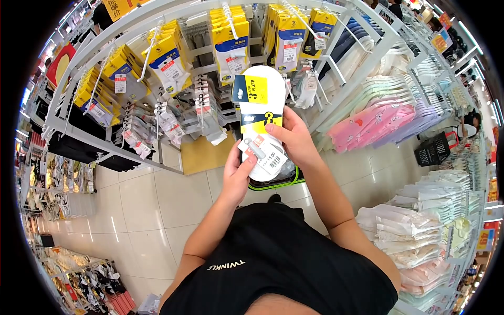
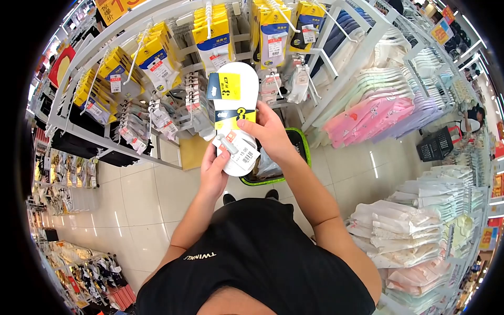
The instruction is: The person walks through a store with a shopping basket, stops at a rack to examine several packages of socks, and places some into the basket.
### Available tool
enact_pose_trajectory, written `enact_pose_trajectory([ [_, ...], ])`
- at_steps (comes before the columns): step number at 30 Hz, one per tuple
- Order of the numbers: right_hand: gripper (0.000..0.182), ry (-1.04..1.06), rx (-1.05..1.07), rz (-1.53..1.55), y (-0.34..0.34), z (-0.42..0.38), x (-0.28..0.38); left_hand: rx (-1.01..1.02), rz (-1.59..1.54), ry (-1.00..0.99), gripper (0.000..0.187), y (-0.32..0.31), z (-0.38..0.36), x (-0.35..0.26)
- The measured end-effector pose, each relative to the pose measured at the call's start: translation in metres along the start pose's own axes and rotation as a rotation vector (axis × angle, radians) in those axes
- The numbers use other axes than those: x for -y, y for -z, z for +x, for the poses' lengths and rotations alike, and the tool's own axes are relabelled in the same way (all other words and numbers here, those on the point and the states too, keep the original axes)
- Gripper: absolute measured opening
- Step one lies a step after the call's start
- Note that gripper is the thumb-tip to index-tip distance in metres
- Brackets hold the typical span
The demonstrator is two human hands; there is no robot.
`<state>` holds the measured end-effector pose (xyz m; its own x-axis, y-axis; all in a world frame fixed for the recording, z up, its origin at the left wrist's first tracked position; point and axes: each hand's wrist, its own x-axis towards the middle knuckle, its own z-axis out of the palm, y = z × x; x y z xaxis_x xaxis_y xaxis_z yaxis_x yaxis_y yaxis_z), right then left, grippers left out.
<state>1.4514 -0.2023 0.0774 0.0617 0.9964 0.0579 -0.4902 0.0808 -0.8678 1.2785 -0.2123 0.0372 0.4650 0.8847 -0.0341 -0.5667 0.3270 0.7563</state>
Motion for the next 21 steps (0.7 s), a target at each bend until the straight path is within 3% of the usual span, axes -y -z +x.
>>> enact_pose_trajectory([
  [7, 0.053, 0.015, -0.008, 0.024, -0.003, -0.002, -0.007, 0.044, 0.168, -0.053, 0.063, 0.004, -0.006, -0.004],
  [12, 0.047, -0.057, -0.021, 0.077, 0.000, -0.006, -0.020, 0.046, 0.156, 0.027, 0.066, 0.012, -0.009, -0.001],
  [16, 0.040, -0.147, -0.107, -0.062, 0.028, -0.015, -0.063, 0.049, 0.408, 0.116, 0.076, 0.058, -0.008, 0.038],
  [21, 0.039, -0.282, -0.078, -0.176, 0.074, -0.033, -0.143, 0.063, 0.486, 0.283, 0.056, 0.115, -0.014, 0.092],
])
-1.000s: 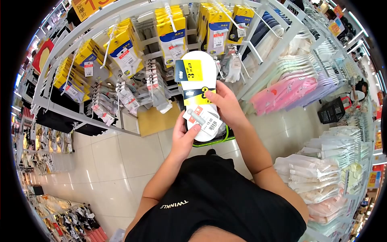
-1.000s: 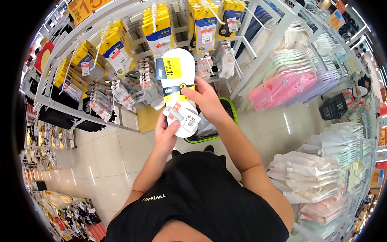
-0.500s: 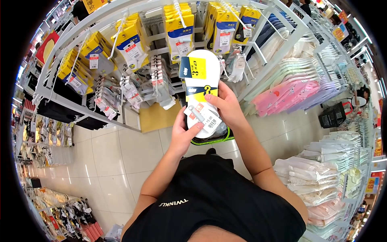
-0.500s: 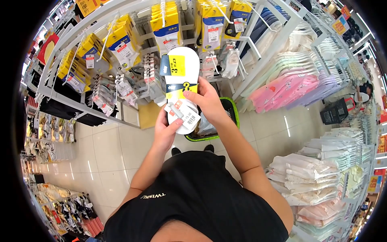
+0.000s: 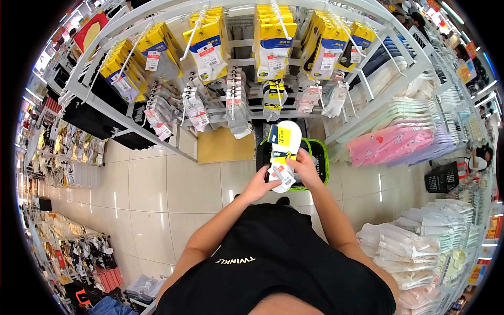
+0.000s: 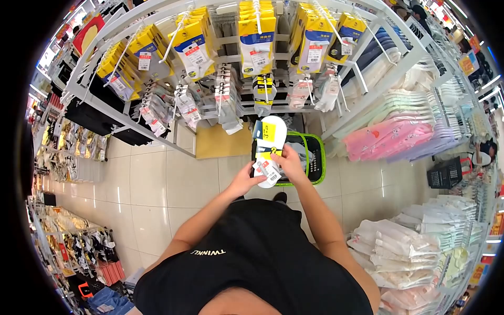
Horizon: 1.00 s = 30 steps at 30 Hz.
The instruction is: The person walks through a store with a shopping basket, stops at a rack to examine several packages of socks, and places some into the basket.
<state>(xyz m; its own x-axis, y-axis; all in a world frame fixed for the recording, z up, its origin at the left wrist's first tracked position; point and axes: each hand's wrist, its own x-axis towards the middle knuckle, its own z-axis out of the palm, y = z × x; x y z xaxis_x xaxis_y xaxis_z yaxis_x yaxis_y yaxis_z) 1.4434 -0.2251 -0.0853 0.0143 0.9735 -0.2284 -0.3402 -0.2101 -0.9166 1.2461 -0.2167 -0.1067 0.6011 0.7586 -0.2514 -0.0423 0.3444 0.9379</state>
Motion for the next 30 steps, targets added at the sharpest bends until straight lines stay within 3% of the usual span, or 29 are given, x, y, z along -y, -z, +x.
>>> enact_pose_trajectory([
  [2, 0.040, -0.033, -0.026, 0.043, 0.009, 0.006, -0.033, -0.003, 0.028, 0.039, 0.056, 0.004, 0.001, 0.021],
  [6, 0.041, -0.051, -0.050, 0.146, 0.001, 0.000, -0.033, -0.002, 0.077, 0.075, 0.058, 0.013, 0.003, 0.030],
  [11, 0.043, -0.100, -0.076, 0.153, -0.001, -0.006, -0.010, 0.123, 0.045, 0.051, 0.061, 0.007, -0.001, -0.006],
  [13, 0.041, -0.093, -0.052, 0.214, -0.005, -0.010, 0.003, -0.031, -0.171, 0.020, 0.058, 0.006, 0.001, -0.013],
  [17, 0.040, -0.098, 0.009, 0.201, -0.011, -0.016, 0.013, -0.152, -0.225, -0.155, 0.054, 0.018, 0.019, -0.032],
  [30, 0.038, -0.096, 0.168, -0.024, -0.027, -0.025, 0.034, -0.271, -0.053, -0.331, 0.035, 0.037, 0.046, -0.084],
])
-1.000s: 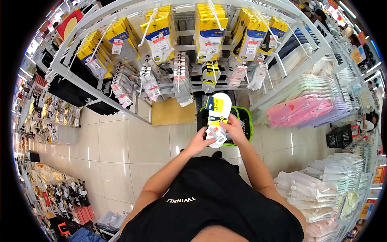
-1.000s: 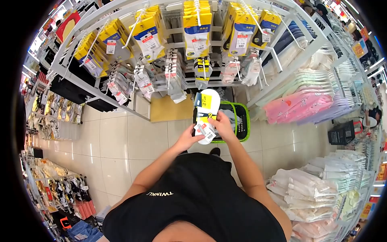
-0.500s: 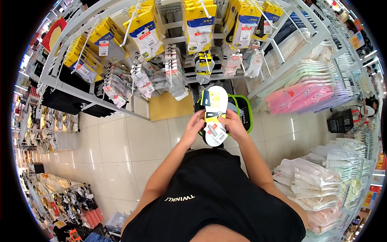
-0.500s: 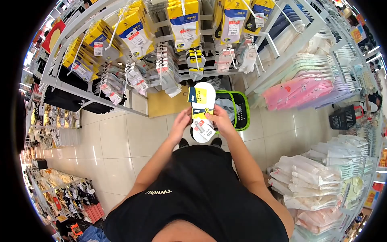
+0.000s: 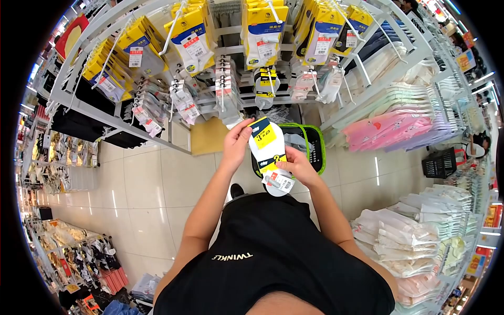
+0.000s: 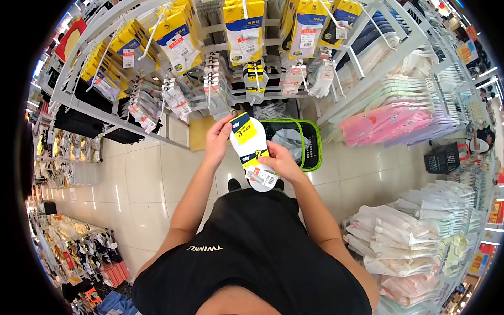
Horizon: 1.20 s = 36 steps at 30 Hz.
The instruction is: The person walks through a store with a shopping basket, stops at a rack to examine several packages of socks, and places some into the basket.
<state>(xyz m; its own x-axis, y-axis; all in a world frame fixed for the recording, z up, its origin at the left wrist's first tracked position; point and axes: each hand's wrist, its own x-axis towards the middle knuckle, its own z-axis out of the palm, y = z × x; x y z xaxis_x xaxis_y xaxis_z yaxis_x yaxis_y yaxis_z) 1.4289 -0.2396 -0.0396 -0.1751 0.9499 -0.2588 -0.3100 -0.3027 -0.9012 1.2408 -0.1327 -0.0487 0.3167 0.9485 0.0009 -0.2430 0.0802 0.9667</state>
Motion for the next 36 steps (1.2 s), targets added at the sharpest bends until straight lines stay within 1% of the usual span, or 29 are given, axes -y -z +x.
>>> enact_pose_trajectory([
  [4, 0.038, -0.007, 0.010, -0.035, 0.000, 0.002, -0.004, 0.030, 0.062, 0.009, 0.033, 0.001, 0.008, -0.004],
  [7, 0.038, 0.015, -0.002, -0.031, 0.001, 0.003, -0.005, 0.037, 0.039, 0.009, 0.033, -0.002, 0.010, -0.009],
  [10, 0.039, 0.017, -0.018, -0.005, -0.002, 0.002, 0.000, 0.041, -0.033, 0.027, 0.036, -0.006, 0.009, -0.013],
  [12, 0.040, 0.013, -0.025, 0.012, -0.002, 0.001, 0.001, 0.028, -0.106, 0.166, 0.043, -0.006, 0.007, -0.012],
  [13, 0.040, 0.021, -0.049, 0.016, -0.002, 0.002, 0.001, 0.032, -0.107, 0.167, 0.043, -0.006, 0.007, -0.008],
  [15, 0.039, 0.032, -0.078, 0.023, 0.001, 0.005, -0.004, -0.001, -0.140, 0.204, 0.049, -0.003, 0.008, 0.008],
  [17, 0.041, 0.093, -0.154, 0.010, 0.012, 0.015, -0.019, 0.000, -0.140, 0.225, 0.049, -0.002, 0.004, 0.018],
  [19, 0.042, 0.094, -0.180, -0.003, 0.028, 0.026, -0.030, 0.003, -0.144, 0.241, 0.050, 0.000, -0.002, 0.026],
  [22, 0.042, 0.129, -0.293, 0.018, 0.051, 0.045, -0.046, -0.003, -0.080, 0.315, 0.049, 0.006, -0.014, 0.038],
  [27, 0.040, 0.132, -0.342, -0.039, 0.080, 0.076, -0.057, 0.019, -0.063, 0.370, 0.047, 0.015, -0.030, 0.057],
  [29, 0.039, 0.171, -0.342, -0.110, 0.087, 0.087, -0.055, 0.019, -0.050, 0.386, 0.046, 0.019, -0.037, 0.063],
  [31, 0.037, 0.194, -0.340, -0.097, 0.094, 0.100, -0.057, 0.005, -0.036, 0.421, 0.044, 0.022, -0.045, 0.067],
  [36, 0.033, 0.214, -0.332, -0.197, 0.119, 0.133, -0.067, -0.040, 0.000, 0.441, 0.043, 0.042, -0.062, 0.077],
])
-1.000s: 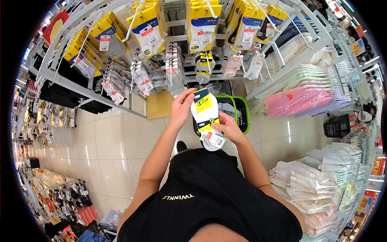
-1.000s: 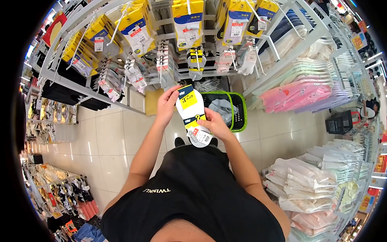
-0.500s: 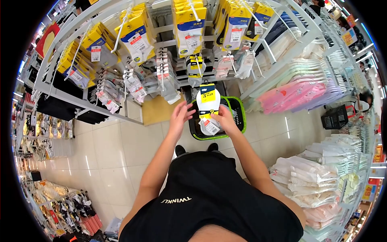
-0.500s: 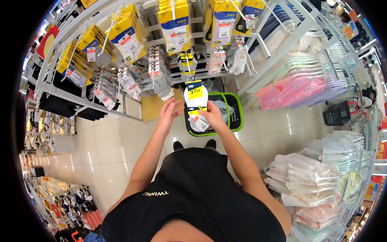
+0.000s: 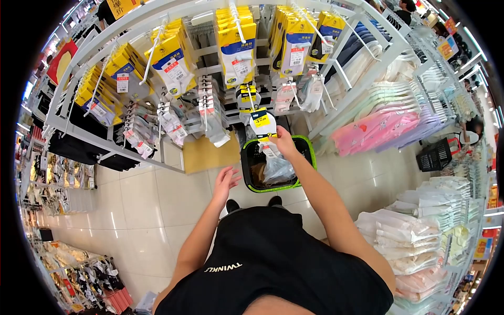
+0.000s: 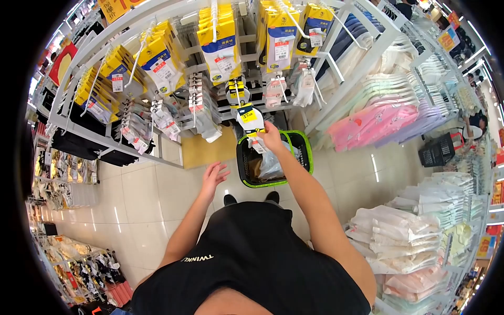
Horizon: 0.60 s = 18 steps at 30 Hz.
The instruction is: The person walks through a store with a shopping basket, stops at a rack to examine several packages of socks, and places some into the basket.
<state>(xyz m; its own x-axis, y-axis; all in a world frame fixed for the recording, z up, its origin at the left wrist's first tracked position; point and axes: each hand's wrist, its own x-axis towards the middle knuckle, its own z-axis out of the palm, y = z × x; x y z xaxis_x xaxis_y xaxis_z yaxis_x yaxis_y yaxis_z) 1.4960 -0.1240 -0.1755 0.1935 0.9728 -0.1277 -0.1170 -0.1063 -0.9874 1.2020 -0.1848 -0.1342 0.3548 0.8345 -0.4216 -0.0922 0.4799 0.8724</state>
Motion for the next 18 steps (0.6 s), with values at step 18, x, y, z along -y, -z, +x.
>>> enact_pose_trajectory([
  [18, 0.038, 0.024, 0.025, 0.019, -0.004, 0.064, -0.017, -0.351, -0.079, -0.015, 0.045, 0.059, -0.055, 0.017],
])
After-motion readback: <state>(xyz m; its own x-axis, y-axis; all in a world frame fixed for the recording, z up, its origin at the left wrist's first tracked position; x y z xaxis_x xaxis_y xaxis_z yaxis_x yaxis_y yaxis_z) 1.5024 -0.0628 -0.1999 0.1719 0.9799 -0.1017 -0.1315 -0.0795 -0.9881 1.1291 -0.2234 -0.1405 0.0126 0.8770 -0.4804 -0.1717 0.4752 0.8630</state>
